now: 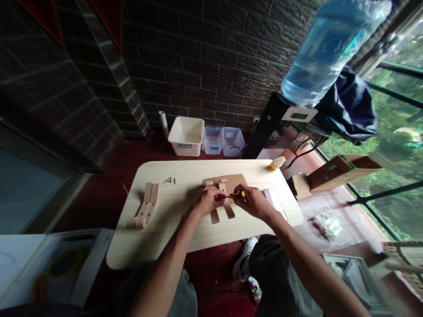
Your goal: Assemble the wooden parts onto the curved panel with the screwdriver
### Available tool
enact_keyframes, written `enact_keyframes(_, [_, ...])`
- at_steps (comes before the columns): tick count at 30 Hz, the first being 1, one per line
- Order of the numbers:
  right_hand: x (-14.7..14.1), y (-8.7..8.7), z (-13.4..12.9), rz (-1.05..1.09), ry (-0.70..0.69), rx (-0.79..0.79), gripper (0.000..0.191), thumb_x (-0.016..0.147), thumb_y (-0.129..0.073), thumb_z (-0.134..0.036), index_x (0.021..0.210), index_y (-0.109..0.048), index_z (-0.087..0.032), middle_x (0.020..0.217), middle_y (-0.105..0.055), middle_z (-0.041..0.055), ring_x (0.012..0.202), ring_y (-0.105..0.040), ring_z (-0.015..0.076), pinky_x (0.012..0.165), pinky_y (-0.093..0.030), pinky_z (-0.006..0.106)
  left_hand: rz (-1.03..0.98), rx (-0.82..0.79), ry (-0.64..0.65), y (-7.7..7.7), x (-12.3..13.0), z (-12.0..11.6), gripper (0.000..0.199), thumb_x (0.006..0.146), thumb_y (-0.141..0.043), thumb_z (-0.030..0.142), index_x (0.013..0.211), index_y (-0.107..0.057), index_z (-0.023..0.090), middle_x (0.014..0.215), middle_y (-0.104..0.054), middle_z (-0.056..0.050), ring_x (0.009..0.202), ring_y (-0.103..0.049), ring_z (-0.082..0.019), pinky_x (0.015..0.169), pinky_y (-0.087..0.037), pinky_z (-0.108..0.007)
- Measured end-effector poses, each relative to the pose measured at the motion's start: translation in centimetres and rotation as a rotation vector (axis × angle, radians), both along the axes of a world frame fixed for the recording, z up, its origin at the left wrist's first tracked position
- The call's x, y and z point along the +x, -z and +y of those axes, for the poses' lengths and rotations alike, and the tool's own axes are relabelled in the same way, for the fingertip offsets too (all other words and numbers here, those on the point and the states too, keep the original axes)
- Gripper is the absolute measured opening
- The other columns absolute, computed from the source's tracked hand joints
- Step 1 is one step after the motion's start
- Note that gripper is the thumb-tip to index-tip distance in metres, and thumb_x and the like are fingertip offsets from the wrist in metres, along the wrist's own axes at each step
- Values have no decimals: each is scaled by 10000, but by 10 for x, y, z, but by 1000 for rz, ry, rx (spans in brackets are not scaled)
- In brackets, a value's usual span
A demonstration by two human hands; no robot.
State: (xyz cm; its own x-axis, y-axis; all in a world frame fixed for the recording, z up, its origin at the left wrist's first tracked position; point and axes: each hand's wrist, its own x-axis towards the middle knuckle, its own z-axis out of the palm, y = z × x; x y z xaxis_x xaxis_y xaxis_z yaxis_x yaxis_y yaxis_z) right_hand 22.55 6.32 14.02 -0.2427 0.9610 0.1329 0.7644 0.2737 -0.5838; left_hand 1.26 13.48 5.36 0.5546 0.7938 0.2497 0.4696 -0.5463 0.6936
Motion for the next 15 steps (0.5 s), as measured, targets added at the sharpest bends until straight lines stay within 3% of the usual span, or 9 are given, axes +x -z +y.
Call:
enact_keyframes(8, [-1,-2,4,-38,-51,2,147,929,-666,-309,1044,-633,-222,909,-747,34,755,-689,158,697,-473,242,-14,-28,40,2,-1,3,151,867,-720,257,983,-816,256,925,-779,-10,828,-682,-167,734,-486,-259])
enact_keyframes(15, [-1,-3,4,-63,-49,-12,161,920,-673,-298,1058,-639,-223,936,-761,41,777,-708,163,707,-485,242,23,-27,41,1,-1,3,141,881,-733,383,925,-823,285,927,-779,-1,866,-686,-189,747,-471,-279])
